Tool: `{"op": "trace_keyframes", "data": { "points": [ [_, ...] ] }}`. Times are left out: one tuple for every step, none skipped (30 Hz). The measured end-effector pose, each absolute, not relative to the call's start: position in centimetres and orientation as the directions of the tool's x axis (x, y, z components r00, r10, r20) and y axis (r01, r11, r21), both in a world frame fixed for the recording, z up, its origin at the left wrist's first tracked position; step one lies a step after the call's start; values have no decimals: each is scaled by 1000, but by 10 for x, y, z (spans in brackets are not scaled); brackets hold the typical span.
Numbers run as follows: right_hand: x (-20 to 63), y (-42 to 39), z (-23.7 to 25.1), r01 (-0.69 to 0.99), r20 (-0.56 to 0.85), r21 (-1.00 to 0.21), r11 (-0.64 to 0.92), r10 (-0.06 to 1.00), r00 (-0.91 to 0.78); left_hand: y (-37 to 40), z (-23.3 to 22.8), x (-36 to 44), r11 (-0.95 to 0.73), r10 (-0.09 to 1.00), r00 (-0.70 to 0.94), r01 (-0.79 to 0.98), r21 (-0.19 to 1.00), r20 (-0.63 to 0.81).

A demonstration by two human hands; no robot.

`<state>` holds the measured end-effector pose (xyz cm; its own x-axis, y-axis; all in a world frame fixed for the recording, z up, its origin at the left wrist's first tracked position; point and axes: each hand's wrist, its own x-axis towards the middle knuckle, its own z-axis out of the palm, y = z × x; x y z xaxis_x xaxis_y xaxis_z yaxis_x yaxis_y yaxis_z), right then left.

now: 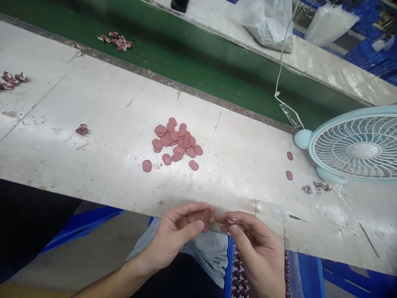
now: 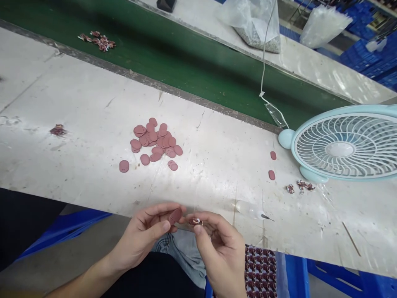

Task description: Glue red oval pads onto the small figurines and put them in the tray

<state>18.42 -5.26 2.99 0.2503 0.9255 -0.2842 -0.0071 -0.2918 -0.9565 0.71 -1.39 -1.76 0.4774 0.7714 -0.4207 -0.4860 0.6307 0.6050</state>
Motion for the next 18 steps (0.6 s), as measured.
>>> {"op": "trace_keyframes", "data": {
  "points": [
    [181, -53, 34, 15, -256, -963, -269, 932, 255, -15, -18, 7, 618, 781, 473, -485, 619, -409],
    [179, -53, 36, 31, -226, -970, -241, 942, 246, -15, -18, 7, 607, 788, 469, -485, 630, -398],
    [176, -52, 37, 36, -205, -975, -218, 952, 226, -15, -17, 7, 597, 795, 467, -487, 637, -388],
    [174, -52, 38, 31, -194, -978, -204, 960, 203, -14, -16, 7, 587, 802, 464, -492, 643, -376],
    [172, -52, 37, 21, -199, -978, -207, 962, 186, -14, -14, 8, 578, 808, 462, -498, 647, -365],
    [170, -52, 36, 10, -215, -975, -220, 960, 178, -14, -12, 8, 569, 814, 461, -506, 649, -354],
    [169, -52, 34, 2, -231, -972, -235, 956, 180, -13, -10, 9, 563, 817, 462, -514, 647, -344],
    [168, -52, 33, -5, -249, -968, -252, 950, 187, -13, -8, 9, 564, 816, 468, -518, 643, -339],
    [167, -52, 32, -10, -263, -964, -267, 944, 199, -12, -7, 9, 566, 813, 478, -521, 639, -332],
    [166, -52, 32, -13, -278, -959, -282, 937, 209, -12, -5, 9, 570, 809, 487, -520, 636, -328],
    [166, -52, 32, -16, -294, -955, -297, 931, 215, -12, -4, 9, 573, 806, 496, -519, 635, -323],
    [166, -52, 33, -19, -307, -951, -310, 928, 211, -12, -4, 9, 573, 805, 499, -517, 636, -320],
    [166, -52, 34, -19, -316, -948, -319, 927, 203, -12, -3, 9, 572, 805, 498, -512, 641, -321],
    [167, -51, 35, -14, -318, -947, -322, 927, 196, -12, -3, 9, 570, 807, 493, -507, 647, -325],
    [168, -51, 35, -4, -309, -949, -314, 931, 193, -12, -4, 9, 569, 808, 487, -502, 652, -330],
    [168, -51, 36, 12, -296, -953, -304, 936, 192, -12, -4, 9, 569, 808, 483, -496, 656, -337],
    [169, -52, 36, 35, -278, -957, -289, 941, 194, -12, -5, 10, 569, 808, 481, -491, 660, -340],
    [170, -52, 36, 61, -258, -960, -274, 946, 197, -12, -5, 10, 570, 808, 477, -489, 660, -345]
  ]
}}
